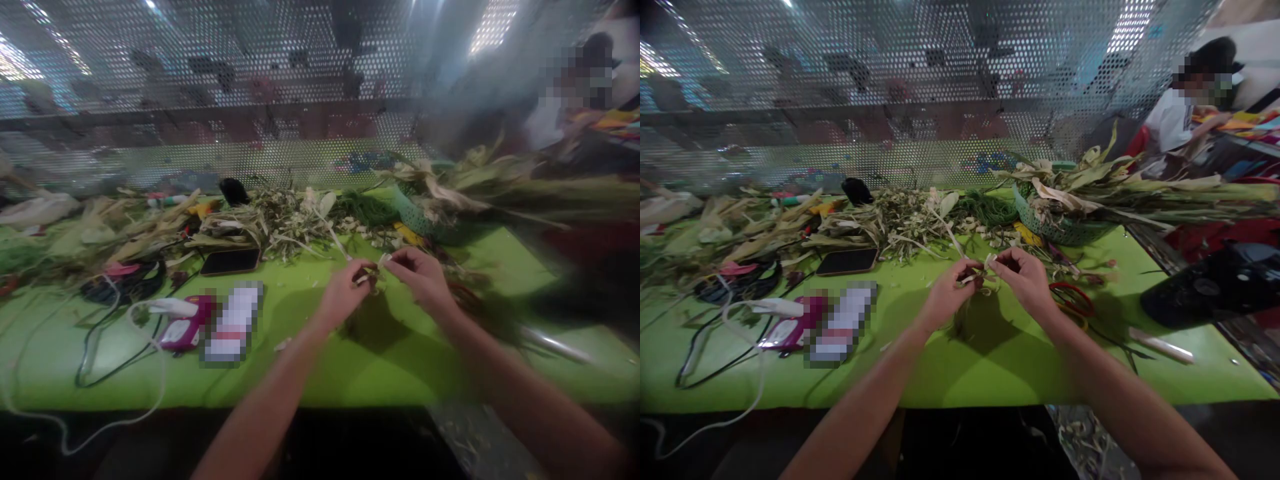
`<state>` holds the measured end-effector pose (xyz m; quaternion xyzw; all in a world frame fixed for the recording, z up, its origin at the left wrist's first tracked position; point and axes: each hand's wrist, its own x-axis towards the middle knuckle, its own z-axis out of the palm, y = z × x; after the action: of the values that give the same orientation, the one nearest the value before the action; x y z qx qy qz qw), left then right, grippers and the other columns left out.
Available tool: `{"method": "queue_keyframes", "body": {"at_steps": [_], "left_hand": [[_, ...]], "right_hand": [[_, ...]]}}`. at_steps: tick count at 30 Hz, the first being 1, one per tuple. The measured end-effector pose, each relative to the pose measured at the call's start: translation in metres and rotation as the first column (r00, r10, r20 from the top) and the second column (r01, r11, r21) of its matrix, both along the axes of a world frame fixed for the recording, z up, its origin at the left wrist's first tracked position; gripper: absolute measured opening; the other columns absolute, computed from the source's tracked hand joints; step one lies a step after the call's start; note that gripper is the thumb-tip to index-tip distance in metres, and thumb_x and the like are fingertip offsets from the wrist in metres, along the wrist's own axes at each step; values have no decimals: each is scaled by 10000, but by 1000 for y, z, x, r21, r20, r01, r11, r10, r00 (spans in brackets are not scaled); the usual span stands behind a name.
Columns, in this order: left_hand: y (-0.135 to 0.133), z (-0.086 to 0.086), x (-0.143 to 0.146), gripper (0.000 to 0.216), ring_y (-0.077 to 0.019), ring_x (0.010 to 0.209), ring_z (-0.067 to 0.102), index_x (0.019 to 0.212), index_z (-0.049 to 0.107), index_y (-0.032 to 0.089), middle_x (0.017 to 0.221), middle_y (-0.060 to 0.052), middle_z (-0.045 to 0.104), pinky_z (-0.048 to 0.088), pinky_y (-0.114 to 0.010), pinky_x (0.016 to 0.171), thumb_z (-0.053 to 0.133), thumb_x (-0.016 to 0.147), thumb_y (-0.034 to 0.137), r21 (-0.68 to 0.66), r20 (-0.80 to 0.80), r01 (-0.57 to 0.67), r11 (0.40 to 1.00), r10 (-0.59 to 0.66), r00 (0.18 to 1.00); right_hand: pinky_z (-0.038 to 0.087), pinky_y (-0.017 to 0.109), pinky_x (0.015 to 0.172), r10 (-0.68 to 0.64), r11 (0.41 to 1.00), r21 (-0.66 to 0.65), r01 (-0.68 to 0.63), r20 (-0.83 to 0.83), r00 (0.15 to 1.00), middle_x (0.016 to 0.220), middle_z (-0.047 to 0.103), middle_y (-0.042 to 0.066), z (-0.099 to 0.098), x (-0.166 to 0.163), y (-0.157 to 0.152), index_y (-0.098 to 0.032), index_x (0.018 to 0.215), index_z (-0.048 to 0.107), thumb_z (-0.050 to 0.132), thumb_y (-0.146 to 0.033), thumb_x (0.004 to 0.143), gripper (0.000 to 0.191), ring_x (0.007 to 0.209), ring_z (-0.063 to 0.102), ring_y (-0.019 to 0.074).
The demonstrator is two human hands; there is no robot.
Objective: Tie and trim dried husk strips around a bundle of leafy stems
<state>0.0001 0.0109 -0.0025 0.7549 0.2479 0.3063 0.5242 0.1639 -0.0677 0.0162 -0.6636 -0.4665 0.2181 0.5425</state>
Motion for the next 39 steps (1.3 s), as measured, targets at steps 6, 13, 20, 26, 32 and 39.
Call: {"method": "queue_keyframes", "body": {"at_steps": [6,13,20,26,32,39], "left_hand": [[0,0,0,239,-152,827,610,1078,624,197,927,-38,684,464,-277,770,599,844,242,43,-32,-22,999,23,999],[1,0,0,205,-147,807,614,1025,639,191,906,-45,685,466,-288,789,581,853,286,-123,-21,-11,992,8,1000],[3,-1,1,193,-113,707,543,954,641,173,792,-13,631,425,-253,709,575,776,205,-332,26,101,938,-98,995],[-2,3,3,172,-122,741,560,924,628,183,824,-15,630,434,-260,733,615,798,299,-290,78,77,954,-57,995],[1,-3,4,184,-108,687,544,890,633,175,807,-13,638,424,-245,677,602,835,348,-226,61,-10,974,24,998],[-1,-7,5,159,-128,759,564,894,663,178,833,-18,655,418,-252,708,574,854,304,-141,64,-10,990,20,998]], "right_hand": [[348,256,569,10,1000,17,-10,-7,1000,696,588,-3,-2,1,1,-162,797,668,663,-338,786,177,634,477,122],[372,259,602,62,996,67,-62,6,998,711,596,-10,0,0,0,-175,804,665,646,-275,795,103,654,499,125],[401,267,639,110,984,126,-129,145,983,747,615,-3,5,-5,-5,-193,810,671,642,-249,809,63,692,536,136],[425,269,648,112,983,127,-130,138,984,770,629,3,6,-5,-4,-199,830,667,635,-240,816,54,705,554,140],[440,279,665,171,979,102,-177,70,983,811,644,14,0,-5,-2,-204,877,666,659,-319,831,124,734,568,150],[441,272,621,147,988,48,-148,15,989,830,641,24,0,-7,-3,-205,971,650,700,-401,806,261,725,575,158]]}}
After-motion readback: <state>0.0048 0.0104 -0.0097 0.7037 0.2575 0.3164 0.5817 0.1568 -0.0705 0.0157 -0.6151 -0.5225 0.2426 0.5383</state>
